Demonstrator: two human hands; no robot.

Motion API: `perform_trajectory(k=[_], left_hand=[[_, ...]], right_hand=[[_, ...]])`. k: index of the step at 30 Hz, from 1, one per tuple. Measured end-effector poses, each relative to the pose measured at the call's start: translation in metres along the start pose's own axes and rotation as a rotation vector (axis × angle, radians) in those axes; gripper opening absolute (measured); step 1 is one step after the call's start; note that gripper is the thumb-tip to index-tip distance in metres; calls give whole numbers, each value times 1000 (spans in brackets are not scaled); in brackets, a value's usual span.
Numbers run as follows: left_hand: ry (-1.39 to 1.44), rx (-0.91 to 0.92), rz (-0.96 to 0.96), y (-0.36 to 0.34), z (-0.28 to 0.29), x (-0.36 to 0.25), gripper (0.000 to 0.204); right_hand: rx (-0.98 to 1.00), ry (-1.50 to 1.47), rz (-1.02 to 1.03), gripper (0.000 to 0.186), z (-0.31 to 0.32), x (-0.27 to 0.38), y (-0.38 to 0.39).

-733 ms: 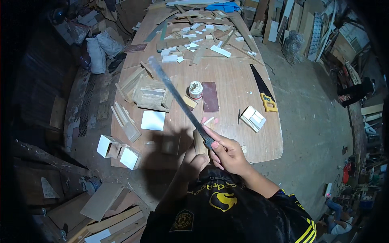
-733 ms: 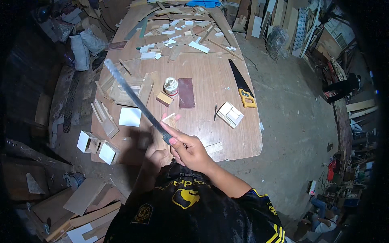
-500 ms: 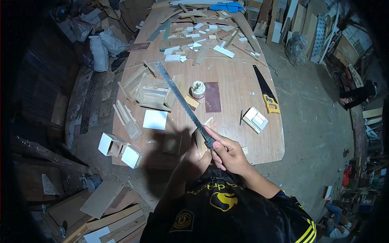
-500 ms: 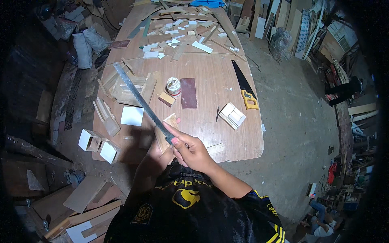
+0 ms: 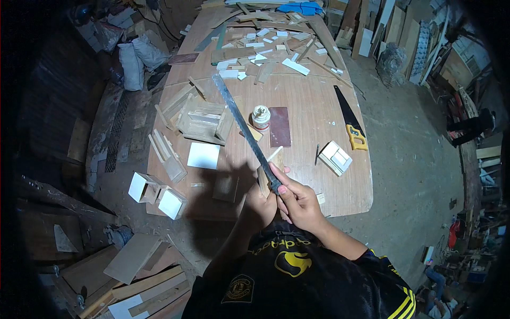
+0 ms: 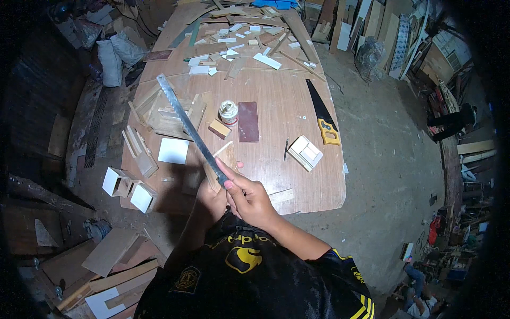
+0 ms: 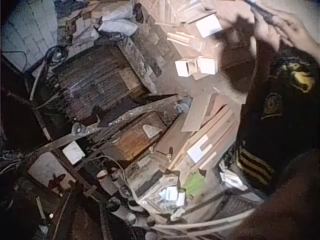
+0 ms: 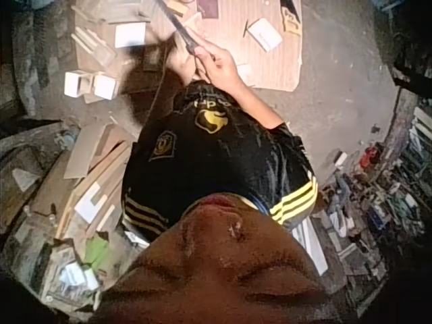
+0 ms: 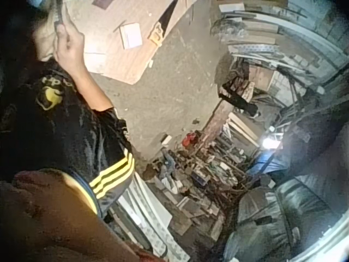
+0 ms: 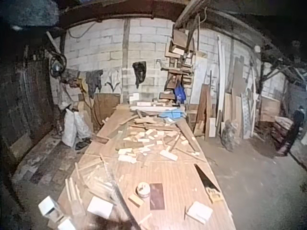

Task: Measure, mark, and cut small wooden pieces to assemble a small box or object.

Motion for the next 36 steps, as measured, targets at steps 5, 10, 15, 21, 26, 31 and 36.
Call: perform_trajectory(k=[5,10,15,21,26,31,36], left_hand=[[2,10,-73,-3,-2,1,36],[5,69,-29,-5,-5,2,32],[0,185,-57,-2,-3,22,31],[221,38,-60,-1,-13,4,31],[98,45,-82,6,-7,-6,32],[43,84,-117,5,-8,-26,37],[45,126,-130,8,-9,-31,38]], right_hand=[[3,-8,-9,46,7,-6,-3],[3,-48,-3,47,9,-7,-3],[-7,12,62,47,13,-16,-2],[-36,-74,223,46,4,-7,12],[-183,60,166,45,4,2,13],[-189,172,193,45,4,11,16],[-202,203,230,45,3,13,20]])
Point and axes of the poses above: each hand's wrist, its own y-axis away from the middle knuckle, its own z-axis out of the back of the hand, x = y × z, the point moved 6 cm from there along -y, towards the middle knuckle, and after that the axes turned 13 degrees about -z, right-handed, at the moved point
